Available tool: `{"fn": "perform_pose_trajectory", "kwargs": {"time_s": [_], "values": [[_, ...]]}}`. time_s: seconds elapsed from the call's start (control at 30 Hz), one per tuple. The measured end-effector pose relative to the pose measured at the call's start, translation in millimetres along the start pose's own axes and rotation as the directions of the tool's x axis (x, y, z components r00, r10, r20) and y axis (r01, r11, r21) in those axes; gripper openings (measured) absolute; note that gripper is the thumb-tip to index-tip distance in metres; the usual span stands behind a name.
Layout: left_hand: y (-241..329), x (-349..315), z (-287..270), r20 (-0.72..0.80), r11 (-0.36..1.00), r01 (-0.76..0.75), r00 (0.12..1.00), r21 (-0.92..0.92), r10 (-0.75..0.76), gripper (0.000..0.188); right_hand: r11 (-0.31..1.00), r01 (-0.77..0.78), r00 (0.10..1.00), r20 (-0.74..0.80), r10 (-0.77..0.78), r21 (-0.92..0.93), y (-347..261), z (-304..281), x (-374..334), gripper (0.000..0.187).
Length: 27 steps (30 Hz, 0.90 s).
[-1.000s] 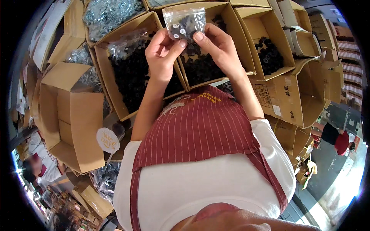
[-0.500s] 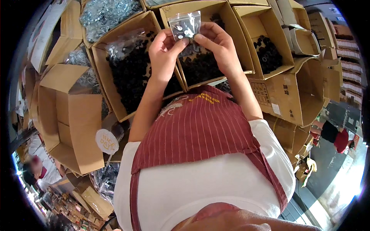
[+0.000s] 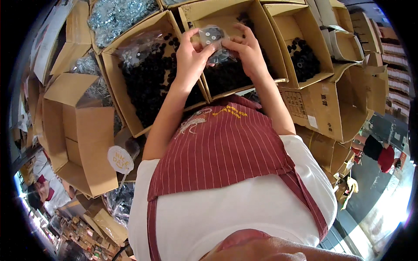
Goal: Counting small black plastic components and putting them into a small plastic bag.
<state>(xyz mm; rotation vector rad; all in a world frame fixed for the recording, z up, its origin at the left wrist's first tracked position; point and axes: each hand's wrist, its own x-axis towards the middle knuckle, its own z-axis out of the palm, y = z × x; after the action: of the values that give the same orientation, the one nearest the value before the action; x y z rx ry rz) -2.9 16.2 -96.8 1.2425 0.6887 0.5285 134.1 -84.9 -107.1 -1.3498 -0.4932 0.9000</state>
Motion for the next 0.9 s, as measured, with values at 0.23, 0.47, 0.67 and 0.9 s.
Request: {"fn": "perform_pose_trajectory", "kwargs": {"time_s": [0.23, 0.47, 0.67, 0.9], "values": [[-2.6, 2.5, -3.9, 0.023, 0.998, -0.031, 0.999, -0.051, 0.032, 0.054, 0.991, 0.096, 0.992, 0.077, -0.103, 0.089, -3.3, 0.3, -0.9, 0.068], [10.7, -2.2, -7.3, -0.077, 0.976, -0.089, 0.994, -0.199, 0.075, 0.031, 0.997, -0.076, 0.973, 0.22, 0.072, 0.006, -30.8, 5.1, -17.0, 0.058], [19.9, -8.2, -6.2, -0.085, 0.954, -0.174, 0.984, -0.246, 0.158, 0.027, 0.994, 0.11, 0.974, 0.204, -0.101, -0.031, -30.9, 5.4, -25.2, 0.042], [24.2, -13.4, -9.9, 0.055, 0.944, -0.286, 0.953, -0.162, 0.298, 0.035, 0.985, 0.164, 0.97, 0.172, -0.169, 0.048, -36.0, 8.8, -30.7, 0.044]]}}
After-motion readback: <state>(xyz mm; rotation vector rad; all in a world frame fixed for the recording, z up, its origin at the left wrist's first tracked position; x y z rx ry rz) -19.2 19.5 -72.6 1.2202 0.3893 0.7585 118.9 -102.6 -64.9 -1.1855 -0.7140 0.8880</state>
